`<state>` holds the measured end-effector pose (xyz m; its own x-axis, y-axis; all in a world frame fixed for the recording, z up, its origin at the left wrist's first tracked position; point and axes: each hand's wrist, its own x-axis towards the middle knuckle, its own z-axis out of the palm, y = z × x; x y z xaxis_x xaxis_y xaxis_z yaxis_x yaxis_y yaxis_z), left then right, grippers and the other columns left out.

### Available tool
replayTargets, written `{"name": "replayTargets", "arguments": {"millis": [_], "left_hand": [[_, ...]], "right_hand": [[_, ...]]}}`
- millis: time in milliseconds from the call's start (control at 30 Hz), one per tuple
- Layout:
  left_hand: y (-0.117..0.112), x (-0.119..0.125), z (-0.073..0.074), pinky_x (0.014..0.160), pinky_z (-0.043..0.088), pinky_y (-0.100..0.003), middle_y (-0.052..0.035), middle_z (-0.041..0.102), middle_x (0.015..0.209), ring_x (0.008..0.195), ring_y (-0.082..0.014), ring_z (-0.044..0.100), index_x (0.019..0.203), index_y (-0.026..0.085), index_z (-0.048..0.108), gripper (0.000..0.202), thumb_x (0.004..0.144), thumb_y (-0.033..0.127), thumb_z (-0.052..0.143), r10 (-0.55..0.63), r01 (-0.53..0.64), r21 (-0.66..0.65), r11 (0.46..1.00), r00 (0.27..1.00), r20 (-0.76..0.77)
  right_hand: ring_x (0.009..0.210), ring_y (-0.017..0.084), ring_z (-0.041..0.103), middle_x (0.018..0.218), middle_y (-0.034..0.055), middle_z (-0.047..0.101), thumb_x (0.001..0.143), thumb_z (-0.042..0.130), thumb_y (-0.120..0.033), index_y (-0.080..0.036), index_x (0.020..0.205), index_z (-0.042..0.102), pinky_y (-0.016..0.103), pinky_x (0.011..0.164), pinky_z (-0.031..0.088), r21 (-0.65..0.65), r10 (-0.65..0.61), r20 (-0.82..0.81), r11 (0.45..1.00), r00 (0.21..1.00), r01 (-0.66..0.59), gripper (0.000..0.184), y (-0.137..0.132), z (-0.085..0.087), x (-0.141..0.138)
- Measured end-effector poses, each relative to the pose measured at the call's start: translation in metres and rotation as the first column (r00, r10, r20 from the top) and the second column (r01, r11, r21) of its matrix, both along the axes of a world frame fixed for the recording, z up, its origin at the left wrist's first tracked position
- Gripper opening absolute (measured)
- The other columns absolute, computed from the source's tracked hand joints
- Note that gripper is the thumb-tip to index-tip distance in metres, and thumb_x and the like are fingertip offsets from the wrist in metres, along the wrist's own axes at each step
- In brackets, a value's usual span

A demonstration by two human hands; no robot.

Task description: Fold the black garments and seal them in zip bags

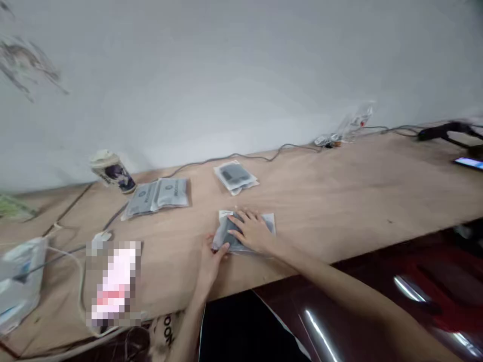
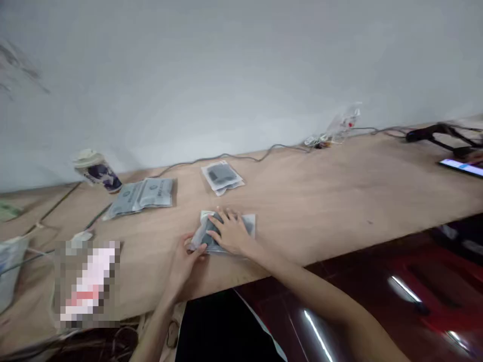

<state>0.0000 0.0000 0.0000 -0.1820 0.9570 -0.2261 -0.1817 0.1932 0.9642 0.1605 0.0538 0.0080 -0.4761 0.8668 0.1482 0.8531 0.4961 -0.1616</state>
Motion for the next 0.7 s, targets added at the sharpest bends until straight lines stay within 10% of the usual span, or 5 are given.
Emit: {"name": "replayTargets", "arguments": {"millis": [167, 367, 500, 700], "left_hand": [[0.002, -0.001, -0.002, 0.048, 0.053, -0.023, 0.0007, 0.067, 0.068, 0.051, -0.0124, 0.062, 0.099, 0.014, 0.047, 0.043, 0.065, 0.012, 0.073, 0.064, -0.064, -0.064, 0.996, 0.998, -0.001], [0.003, -0.007, -0.001, 0.062, 0.055, -0.023, -0.0036, 0.068, 0.073, 0.062, -0.0117, 0.065, 0.089, 0.013, 0.057, 0.016, 0.076, 0.015, 0.066, 0.182, -0.173, -0.084, 0.981, 0.976, 0.116], [0.007, -0.008, 0.001, 0.069, 0.055, -0.024, -0.0068, 0.07, 0.078, 0.069, -0.0126, 0.066, 0.08, 0.012, 0.063, 0.013, 0.078, 0.024, 0.065, 0.164, -0.16, -0.037, 0.986, 0.976, 0.143], [0.018, -0.014, 0.004, 0.06, 0.053, -0.023, -0.0071, 0.07, 0.075, 0.066, -0.0145, 0.065, 0.077, 0.011, 0.068, 0.019, 0.07, 0.029, 0.07, 0.157, -0.156, -0.048, 0.987, 0.987, 0.022]], "right_hand": [[0.131, 0.038, 0.034, 0.145, 0.0178, 0.036, 0.095, 0.03, -0.049, -0.019, 0.137, 0.044, 0.058, 0.103, 0.025, -0.019, -0.064, 0.018, 0.998, 0.998, 0.065, 0.054, -0.005, 0.004, -0.009], [0.133, 0.03, 0.032, 0.141, 0.0107, 0.043, 0.096, 0.027, -0.05, -0.026, 0.126, 0.055, 0.054, 0.104, 0.026, -0.011, 0.162, -0.129, 0.986, 0.978, -0.165, 0.048, 0.015, 0.032, 0.001], [0.125, 0.021, 0.044, 0.131, 0.004, 0.055, 0.098, 0.03, -0.041, -0.028, 0.12, 0.06, 0.046, 0.108, 0.023, -0.042, 0.376, -0.251, 0.916, 0.892, -0.398, 0.039, 0.051, 0.046, -0.021], [0.086, 0.019, 0.065, 0.093, 0.0035, 0.074, 0.09, 0.049, -0.044, -0.022, 0.098, 0.073, 0.03, 0.085, 0.042, -0.432, 0.493, -0.149, 0.747, 0.857, -0.505, 0.033, 0.09, 0.034, -0.047]]}}
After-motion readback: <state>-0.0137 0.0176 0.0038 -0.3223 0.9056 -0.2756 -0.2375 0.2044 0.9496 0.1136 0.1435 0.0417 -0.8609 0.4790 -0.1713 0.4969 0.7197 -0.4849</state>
